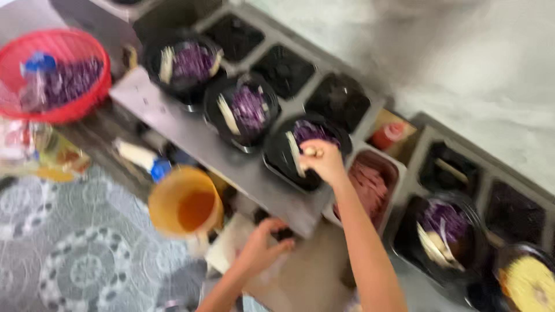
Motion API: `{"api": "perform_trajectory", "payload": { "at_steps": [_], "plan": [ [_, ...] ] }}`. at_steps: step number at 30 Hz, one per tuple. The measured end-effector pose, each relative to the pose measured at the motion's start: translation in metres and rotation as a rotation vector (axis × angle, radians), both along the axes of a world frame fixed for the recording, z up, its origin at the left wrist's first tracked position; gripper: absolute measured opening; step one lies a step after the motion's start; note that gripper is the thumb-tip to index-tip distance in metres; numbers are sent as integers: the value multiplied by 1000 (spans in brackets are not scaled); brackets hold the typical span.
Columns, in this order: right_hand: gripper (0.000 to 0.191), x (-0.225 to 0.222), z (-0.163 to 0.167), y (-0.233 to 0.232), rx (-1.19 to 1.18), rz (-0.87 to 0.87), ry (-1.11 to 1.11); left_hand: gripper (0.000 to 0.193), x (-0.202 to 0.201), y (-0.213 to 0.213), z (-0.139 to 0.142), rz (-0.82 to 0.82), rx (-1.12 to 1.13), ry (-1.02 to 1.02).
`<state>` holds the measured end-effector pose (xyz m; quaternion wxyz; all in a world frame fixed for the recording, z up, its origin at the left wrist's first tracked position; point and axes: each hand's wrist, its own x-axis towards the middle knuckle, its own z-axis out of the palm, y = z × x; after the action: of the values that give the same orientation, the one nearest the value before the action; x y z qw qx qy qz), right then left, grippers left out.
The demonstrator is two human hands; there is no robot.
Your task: The person assembles multiple food containers by adding ingredients including enoki mushrooms, meatballs, corn, and ham. They place each ingredient into black bowls containing purple cabbage and instant noodles, then arrange the filled containers on the counter.
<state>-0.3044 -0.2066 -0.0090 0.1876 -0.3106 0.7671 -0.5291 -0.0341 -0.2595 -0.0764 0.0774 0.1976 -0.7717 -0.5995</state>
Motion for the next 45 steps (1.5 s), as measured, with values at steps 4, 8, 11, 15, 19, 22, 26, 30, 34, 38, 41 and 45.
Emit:
{"api": "perform_trajectory", "payload": {
  "at_steps": [4, 8, 11, 15, 19, 22, 26, 30, 34, 38, 41, 45],
  "plan": [
    [35, -6, -7, -40, 177, -2, 230, 47, 2, -56, 41, -175, -68, 78],
    [36, -8, -10, -41, 480, -94, 133, 45, 0, -82, 85, -304, 357, -249],
    [38, -9, -9, -33, 379, -93, 91, 44, -3, -96, 101, -384, 439, -197],
    [31, -9, -10, -25, 277, -102, -120, 44, -3, -103, 101, -446, 394, -147],
    [24, -4, -7, -21, 157, -111, -287, 42, 2, -103, 91, -474, 325, -63],
    [21, 7, 7, -14, 144, -66, -344, 42, 2, -96, 83, -396, 419, -184],
    [24, 29, 31, -4, 129, -10, -362, 41, 2, -81, 73, -337, 406, -189],
    [17, 62, 40, 21, -2, -60, -564, 36, 1, -59, 58, -329, 368, -3],
    [15, 116, 24, 117, -90, -15, -481, 36, 13, -18, 34, -378, 387, -111],
    [16, 159, 2, 259, 366, -288, -326, 54, 18, 53, 6, -565, 301, -99],
    [18, 179, -23, 334, 668, -431, -130, 80, 16, 119, -14, -694, 103, -148],
    [25, 193, -50, 360, 793, -279, 0, 113, 8, 199, -26, -753, -177, -194]
  ]
}}
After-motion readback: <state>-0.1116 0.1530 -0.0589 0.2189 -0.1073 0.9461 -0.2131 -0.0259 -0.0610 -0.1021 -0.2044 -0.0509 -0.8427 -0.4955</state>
